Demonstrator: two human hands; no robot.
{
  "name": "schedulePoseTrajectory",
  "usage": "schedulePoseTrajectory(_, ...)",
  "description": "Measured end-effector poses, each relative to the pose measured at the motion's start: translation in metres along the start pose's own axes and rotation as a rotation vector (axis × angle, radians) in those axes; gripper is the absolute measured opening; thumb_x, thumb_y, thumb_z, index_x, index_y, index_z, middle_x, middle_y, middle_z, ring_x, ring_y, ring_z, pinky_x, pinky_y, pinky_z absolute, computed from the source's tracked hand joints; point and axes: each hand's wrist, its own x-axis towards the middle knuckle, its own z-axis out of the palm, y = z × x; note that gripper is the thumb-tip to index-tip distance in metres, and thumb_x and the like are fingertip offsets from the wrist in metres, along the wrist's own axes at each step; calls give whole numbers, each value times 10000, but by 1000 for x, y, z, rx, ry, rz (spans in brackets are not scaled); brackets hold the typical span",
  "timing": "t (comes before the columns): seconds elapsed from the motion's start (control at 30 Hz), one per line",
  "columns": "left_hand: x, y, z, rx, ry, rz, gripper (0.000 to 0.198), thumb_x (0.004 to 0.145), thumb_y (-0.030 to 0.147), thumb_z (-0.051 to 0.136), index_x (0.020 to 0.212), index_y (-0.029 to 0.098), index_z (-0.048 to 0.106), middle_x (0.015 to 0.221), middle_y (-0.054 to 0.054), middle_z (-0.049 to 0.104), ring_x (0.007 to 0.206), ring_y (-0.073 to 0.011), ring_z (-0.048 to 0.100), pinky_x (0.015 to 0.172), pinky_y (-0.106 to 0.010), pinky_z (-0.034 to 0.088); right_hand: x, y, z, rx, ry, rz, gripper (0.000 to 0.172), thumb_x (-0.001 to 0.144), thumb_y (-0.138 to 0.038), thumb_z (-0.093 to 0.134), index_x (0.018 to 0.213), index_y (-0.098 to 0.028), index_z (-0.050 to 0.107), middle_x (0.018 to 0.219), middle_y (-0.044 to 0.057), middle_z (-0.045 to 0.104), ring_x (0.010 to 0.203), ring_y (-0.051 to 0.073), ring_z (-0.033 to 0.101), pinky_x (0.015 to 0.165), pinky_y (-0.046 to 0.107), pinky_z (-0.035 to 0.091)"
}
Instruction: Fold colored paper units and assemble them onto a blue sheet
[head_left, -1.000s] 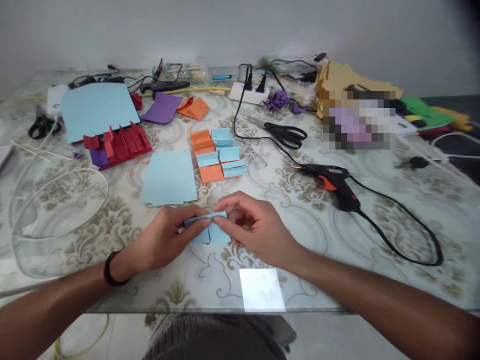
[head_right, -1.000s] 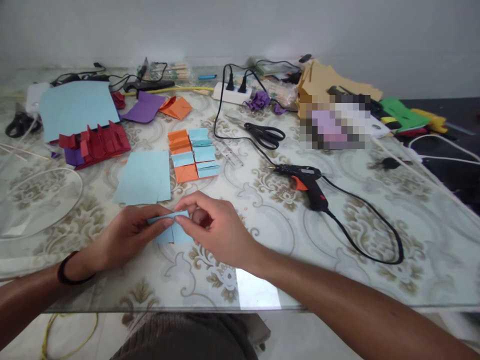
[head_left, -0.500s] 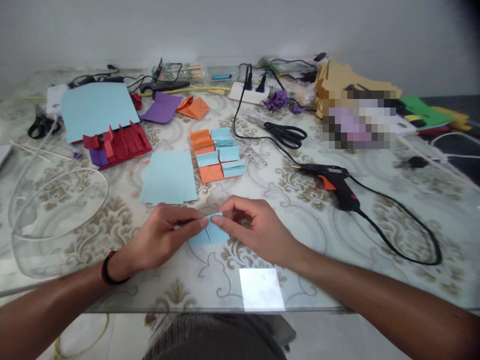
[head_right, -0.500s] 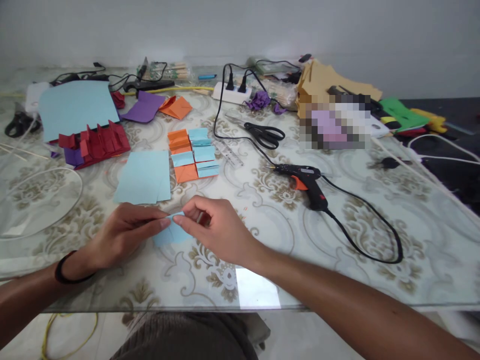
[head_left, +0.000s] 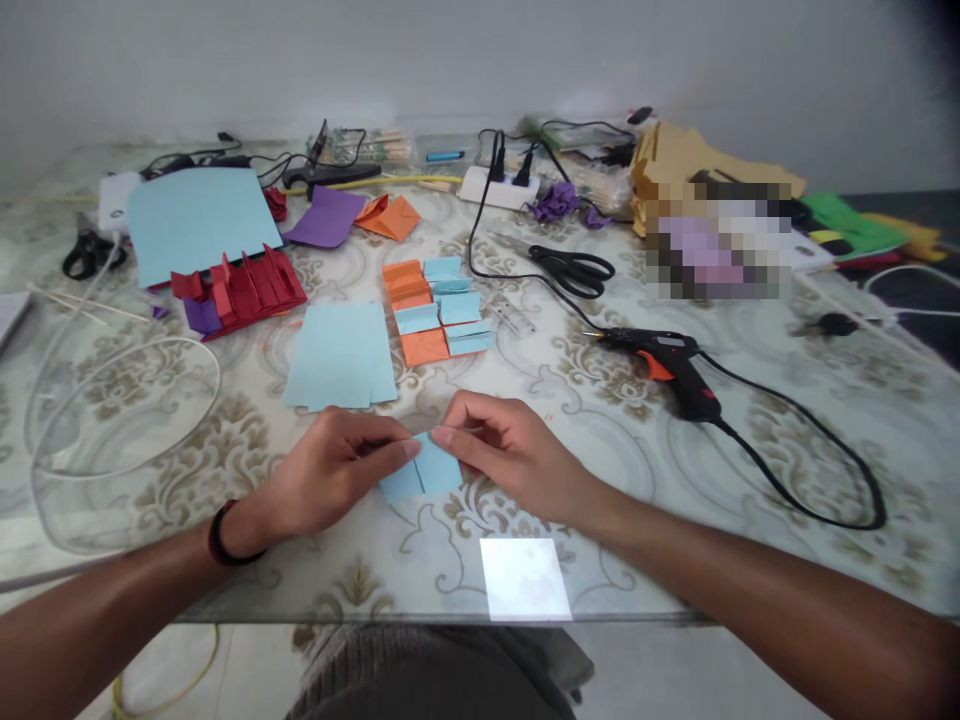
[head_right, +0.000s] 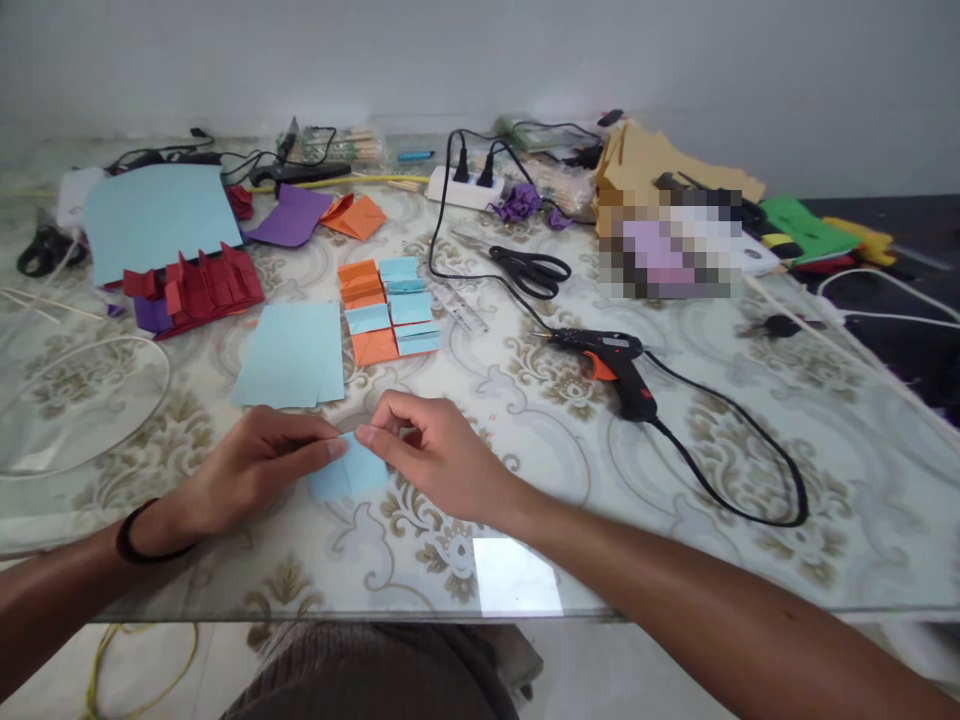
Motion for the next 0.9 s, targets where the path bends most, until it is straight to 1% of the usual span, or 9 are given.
schedulePoseTrajectory(0.07, 0, -1, 0, 10, 30, -6, 353, 1021, 411, 583, 855, 163, 771, 692, 35, 583, 649, -101, 433, 578, -235, 339, 0, 0, -1, 7, -38, 61, 397, 891, -508, 768, 760, -191, 568, 622, -56, 531, 546, 91, 544, 492, 205, 423)
schedulePoseTrajectory(0.13, 0, -1, -1, 8, 68, -7, 363, 1020, 414, 579, 826, 160, 752, 676, 41, 546, 648, -101, 410, 581, -239, 328, 1, 2, -1, 27, -106, 129, 423, 860, -525, 793, 746, -192, 558, 651, -34, 594, 581, 114, 615, 488, 206, 485)
schedulePoseTrajectory(0.2, 1, -2, -1, -17, 88, -10, 373, 1017, 423, 579, 807, 157, 733, 675, 42, 518, 653, -105, 395, 585, -242, 326, 1, 4, 0, 46, -138, 165, 440, 848, -539, 798, 726, -186, 566, 691, 1, 666, 590, 121, 641, 471, 206, 518)
schedulePoseTrajectory(0.33, 3, -3, 1, -63, 66, -34, 386, 1011, 448, 576, 814, 153, 727, 708, 26, 554, 682, -118, 435, 609, -248, 355, 2, 7, 0, 69, -115, 182, 442, 839, -524, 813, 692, -170, 592, 676, 15, 700, 527, 92, 613, 443, 184, 520)
schedulePoseTrajectory(0.47, 4, -3, 2, -58, 5, -66, 386, 983, 474, 612, 815, 148, 730, 712, 14, 576, 660, -121, 446, 575, -248, 341, 2, 7, -1, 63, -110, 205, 449, 804, -515, 846, 680, -168, 590, 652, 12, 698, 505, 83, 607, 440, 173, 518)
schedulePoseTrajectory(0.57, 4, -2, 2, -29, -34, -75, 401, 982, 476, 603, 790, 143, 715, 676, 21, 549, 615, -112, 423, 537, -244, 313, 2, 5, -2, 56, -105, 196, 460, 795, -510, 857, 669, -171, 573, 643, 6, 694, 488, 74, 596, 437, 164, 506)
schedulePoseTrajectory(0.63, 5, -2, 1, 3, -15, -62, 419, 994, 480, 583, 753, 150, 675, 654, 31, 523, 597, -106, 407, 529, -241, 306, 2, 3, -3, 73, -105, 181, 451, 809, -519, 843, 684, -168, 589, 659, 9, 698, 497, 76, 602, 448, 168, 516)
schedulePoseTrajectory(0.77, 5, -4, 0, 39, 69, -44, 417, 1010, 470, 563, 735, 166, 638, 639, 30, 555, 594, -114, 457, 547, -242, 364, 4, 2, -4, 111, -124, 152, 434, 886, -559, 753, 757, -153, 672, 679, 14, 692, 544, 98, 631, 479, 193, 563)
schedulePoseTrajectory(0.9, 6, -3, 1, 2, 79, -54, 377, 1007, 449, 576, 774, 172, 682, 668, 4, 662, 625, -143, 579, 595, -258, 464, 5, 4, -4, 103, -107, 153, 426, 907, -540, 737, 743, -149, 690, 633, 1, 669, 528, 90, 615, 478, 184, 554)
